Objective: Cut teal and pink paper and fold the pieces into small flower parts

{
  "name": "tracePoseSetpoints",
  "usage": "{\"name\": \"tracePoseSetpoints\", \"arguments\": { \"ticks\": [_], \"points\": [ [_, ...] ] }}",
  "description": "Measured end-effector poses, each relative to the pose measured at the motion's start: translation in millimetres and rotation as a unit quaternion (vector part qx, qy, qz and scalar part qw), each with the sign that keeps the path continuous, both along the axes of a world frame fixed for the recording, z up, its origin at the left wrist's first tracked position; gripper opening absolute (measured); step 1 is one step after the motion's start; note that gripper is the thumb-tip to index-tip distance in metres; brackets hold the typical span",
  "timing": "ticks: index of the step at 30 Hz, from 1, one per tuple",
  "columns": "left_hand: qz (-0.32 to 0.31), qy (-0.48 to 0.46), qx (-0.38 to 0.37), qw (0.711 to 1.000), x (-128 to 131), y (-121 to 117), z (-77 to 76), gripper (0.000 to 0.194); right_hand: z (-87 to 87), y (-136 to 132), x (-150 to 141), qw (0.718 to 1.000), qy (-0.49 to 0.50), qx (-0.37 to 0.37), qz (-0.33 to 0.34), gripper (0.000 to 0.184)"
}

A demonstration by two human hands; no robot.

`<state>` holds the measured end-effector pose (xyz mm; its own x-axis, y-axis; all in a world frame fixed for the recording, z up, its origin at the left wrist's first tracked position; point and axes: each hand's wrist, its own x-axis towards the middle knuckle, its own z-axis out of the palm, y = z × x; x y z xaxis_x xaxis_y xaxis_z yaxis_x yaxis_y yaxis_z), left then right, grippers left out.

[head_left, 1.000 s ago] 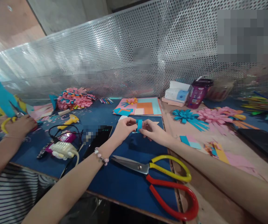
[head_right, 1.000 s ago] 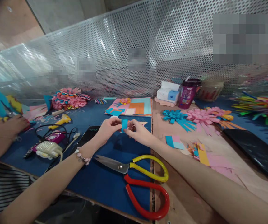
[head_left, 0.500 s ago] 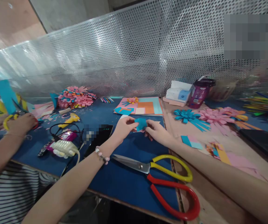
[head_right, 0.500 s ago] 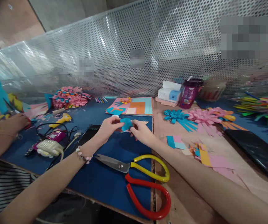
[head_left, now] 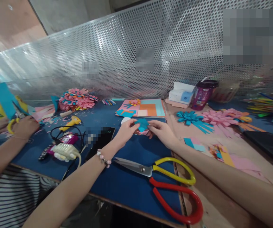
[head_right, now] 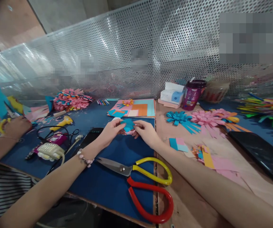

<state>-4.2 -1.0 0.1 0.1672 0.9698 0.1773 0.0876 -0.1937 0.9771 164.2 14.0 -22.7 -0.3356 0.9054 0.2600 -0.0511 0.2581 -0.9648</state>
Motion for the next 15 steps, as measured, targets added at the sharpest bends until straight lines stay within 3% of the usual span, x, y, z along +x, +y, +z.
{"name": "tracePoseSetpoints", "arguments": {
  "ticks": [8,15],
  "points": [
    [0.014,-0.067,-0.025,0.997,1.9,2.4,-3.7,0.023,6.8,-6.1,2.1,0.999,-0.044,0.012,-0.014,0.03],
    [0.026,-0.003,0.034,0.999,-0.6,5.3,-8.1,0.021,6.4,-5.0,1.7,1.0,-0.009,-0.012,-0.006,0.03]
  ]
}}
